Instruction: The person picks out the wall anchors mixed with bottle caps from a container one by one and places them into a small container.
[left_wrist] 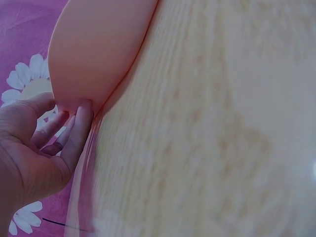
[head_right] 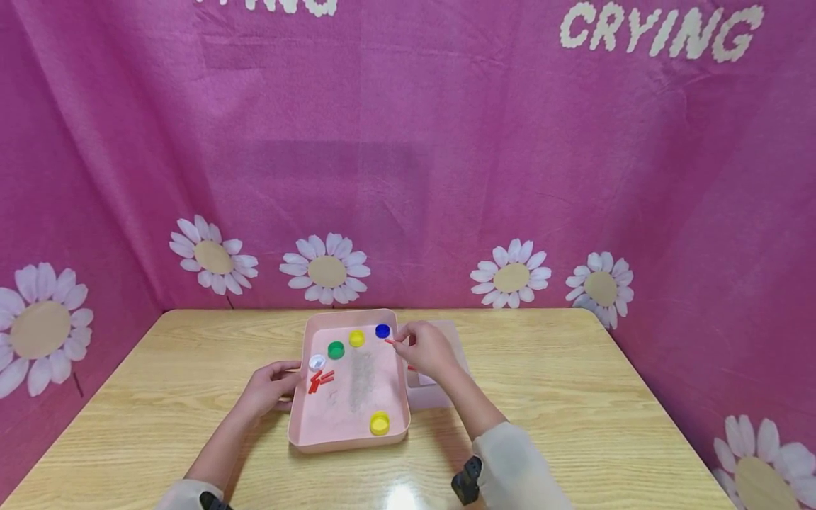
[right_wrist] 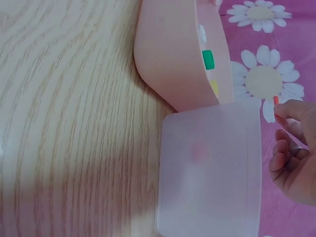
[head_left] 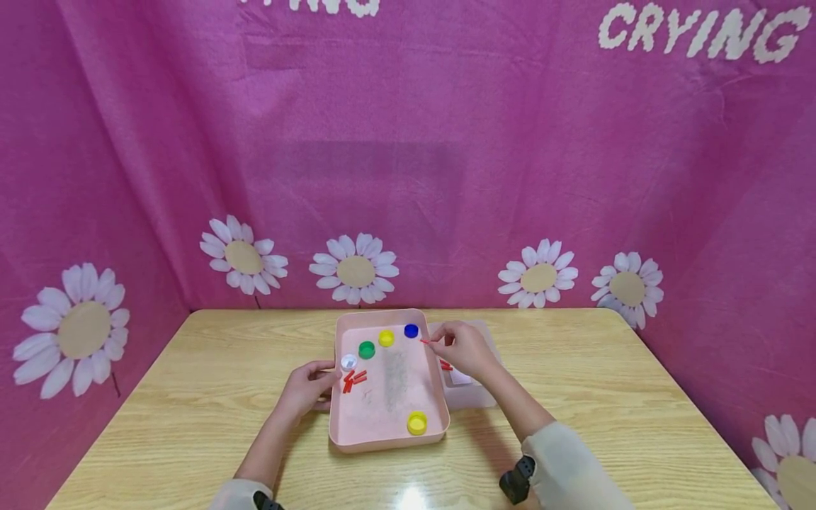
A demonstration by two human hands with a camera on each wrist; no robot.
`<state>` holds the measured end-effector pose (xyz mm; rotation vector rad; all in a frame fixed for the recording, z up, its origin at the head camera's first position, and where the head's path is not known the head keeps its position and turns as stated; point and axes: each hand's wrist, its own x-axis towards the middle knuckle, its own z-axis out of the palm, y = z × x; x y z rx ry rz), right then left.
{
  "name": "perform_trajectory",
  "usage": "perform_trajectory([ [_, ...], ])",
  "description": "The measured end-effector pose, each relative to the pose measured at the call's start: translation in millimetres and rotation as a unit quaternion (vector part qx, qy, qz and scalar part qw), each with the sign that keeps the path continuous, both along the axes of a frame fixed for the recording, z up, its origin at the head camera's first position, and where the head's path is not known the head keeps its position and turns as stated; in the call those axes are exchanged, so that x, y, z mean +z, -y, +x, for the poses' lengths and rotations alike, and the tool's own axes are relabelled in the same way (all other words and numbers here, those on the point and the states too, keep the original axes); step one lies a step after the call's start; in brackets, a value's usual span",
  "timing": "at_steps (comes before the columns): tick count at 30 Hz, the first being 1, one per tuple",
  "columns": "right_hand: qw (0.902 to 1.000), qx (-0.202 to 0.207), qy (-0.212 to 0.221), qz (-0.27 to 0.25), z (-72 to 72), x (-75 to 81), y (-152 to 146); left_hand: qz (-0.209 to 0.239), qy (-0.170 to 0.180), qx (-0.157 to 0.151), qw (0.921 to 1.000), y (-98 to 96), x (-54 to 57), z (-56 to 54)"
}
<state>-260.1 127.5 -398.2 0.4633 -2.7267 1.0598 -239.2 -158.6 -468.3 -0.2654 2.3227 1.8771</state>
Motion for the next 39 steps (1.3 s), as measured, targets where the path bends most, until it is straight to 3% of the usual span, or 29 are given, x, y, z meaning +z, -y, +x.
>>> perform_trajectory([
  [7,0.9999,-0.011,-0.01,0.004,-4.8,-6.0,-14.6,0.001,-0.001,0.0,1.0,-0.3,0.0,0.0],
  [19,0.9978,-0.052,0.04,-0.003,-9.9,-17.1,-30.9,0.002,-0.003,-0.001,1.0,1.0,-1.7,1.0],
  [39,0.9917,-0.121,0.041,0.013,-12.2,-25.8,-22.9,-0.003,-0.003,0.0,1.0,-0.4,-1.2,-0.1],
])
